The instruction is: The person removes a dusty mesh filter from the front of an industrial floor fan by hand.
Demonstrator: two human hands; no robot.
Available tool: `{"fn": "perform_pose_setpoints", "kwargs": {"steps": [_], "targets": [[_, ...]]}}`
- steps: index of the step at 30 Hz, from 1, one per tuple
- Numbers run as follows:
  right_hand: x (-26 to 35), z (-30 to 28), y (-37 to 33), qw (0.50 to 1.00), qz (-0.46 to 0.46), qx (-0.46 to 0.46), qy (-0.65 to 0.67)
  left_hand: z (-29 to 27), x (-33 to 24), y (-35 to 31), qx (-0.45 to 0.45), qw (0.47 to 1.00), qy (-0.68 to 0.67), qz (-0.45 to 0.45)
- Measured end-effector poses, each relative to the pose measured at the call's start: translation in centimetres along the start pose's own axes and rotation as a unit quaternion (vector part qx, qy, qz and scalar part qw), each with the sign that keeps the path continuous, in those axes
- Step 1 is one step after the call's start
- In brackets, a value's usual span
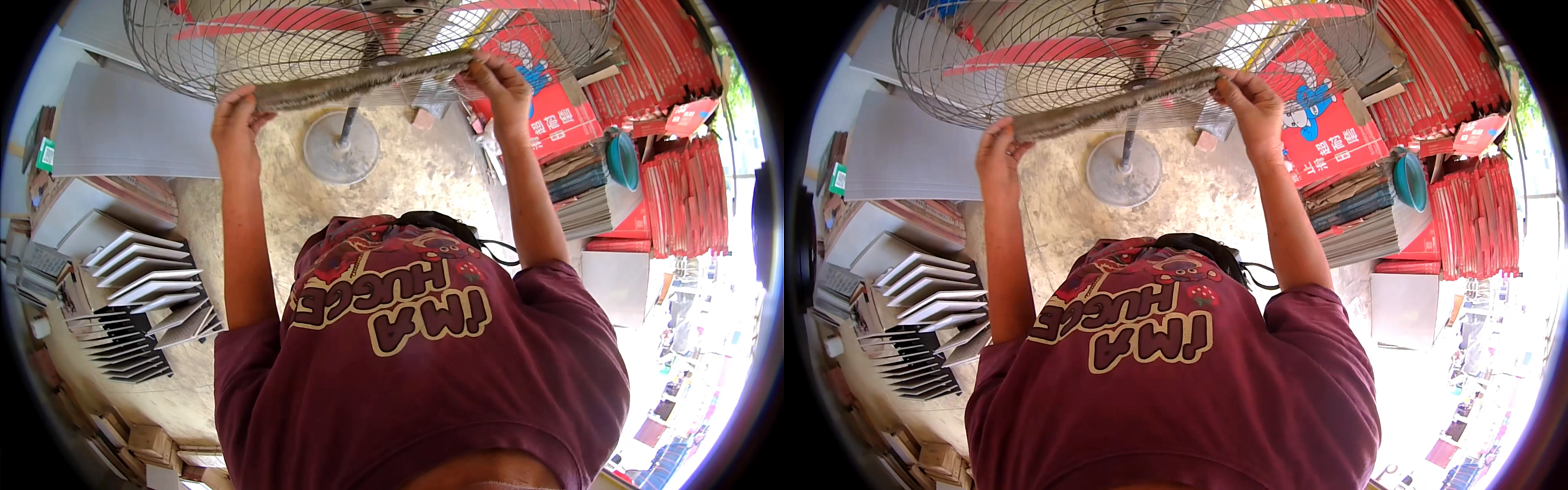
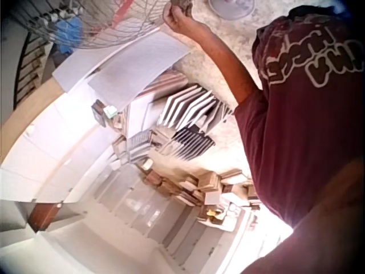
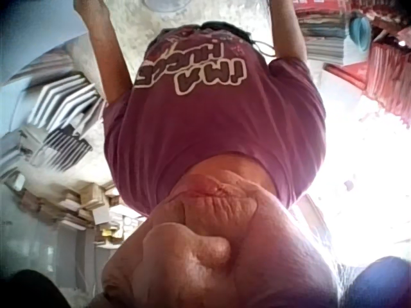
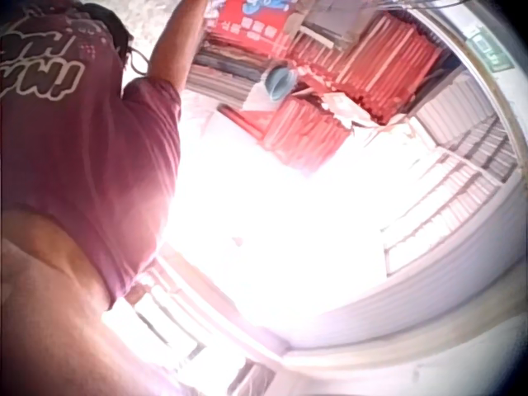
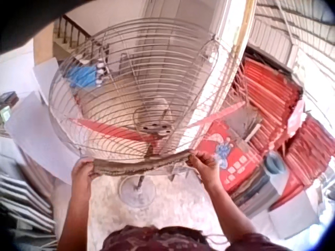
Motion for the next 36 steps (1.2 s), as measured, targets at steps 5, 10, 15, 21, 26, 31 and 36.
{"fn": "perform_pose_setpoints", "kwargs": {"steps": [5, 10, 15, 21, 26, 31, 36], "targets": [[-9.9, -3.1, 0.1, 0.988, 0.135, -0.027, -0.072, -2.6, 10.6, 1.9, -0.055, 0.985, 0.022, -0.164], [-13.0, -3.9, 0.6, 0.983, 0.16, -0.038, -0.084, -1.1, 13.4, 3.7, -0.11, 0.97, 0.052, -0.212], [-9.4, -4.1, 1.7, 0.993, 0.094, -0.068, -0.017, 1.6, 10.0, 4.0, -0.08, 0.987, 0.023, -0.136], [-1.5, -4.8, 1.6, 0.995, 0.023, -0.086, 0.048, 5.1, 2.3, 1.0, -0.012, 0.999, -0.025, -0.018], [5.6, -5.8, 2.1, 0.985, -0.092, -0.105, 0.098, 10.4, -5.0, -1.8, 0.049, 0.994, -0.037, 0.091], [11.6, -6.6, 2.5, 0.969, -0.146, -0.124, 0.156, 13.4, -11.7, -3.7, 0.084, 0.97, -0.057, 0.221], [10.9, -8.8, 2.9, 0.969, -0.159, -0.109, 0.157, 14.2, -12.3, -5.2, 0.112, 0.964, -0.052, 0.237]]}}
Point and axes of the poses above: each hand's wrist, its own y-axis towards the middle knuckle, its own z-axis out of the palm, x = y × z, the point moved 6 cm from there along y, towards the middle knuckle, and after that the axes turned 13 degrees about -x, right-handed, at the moved point
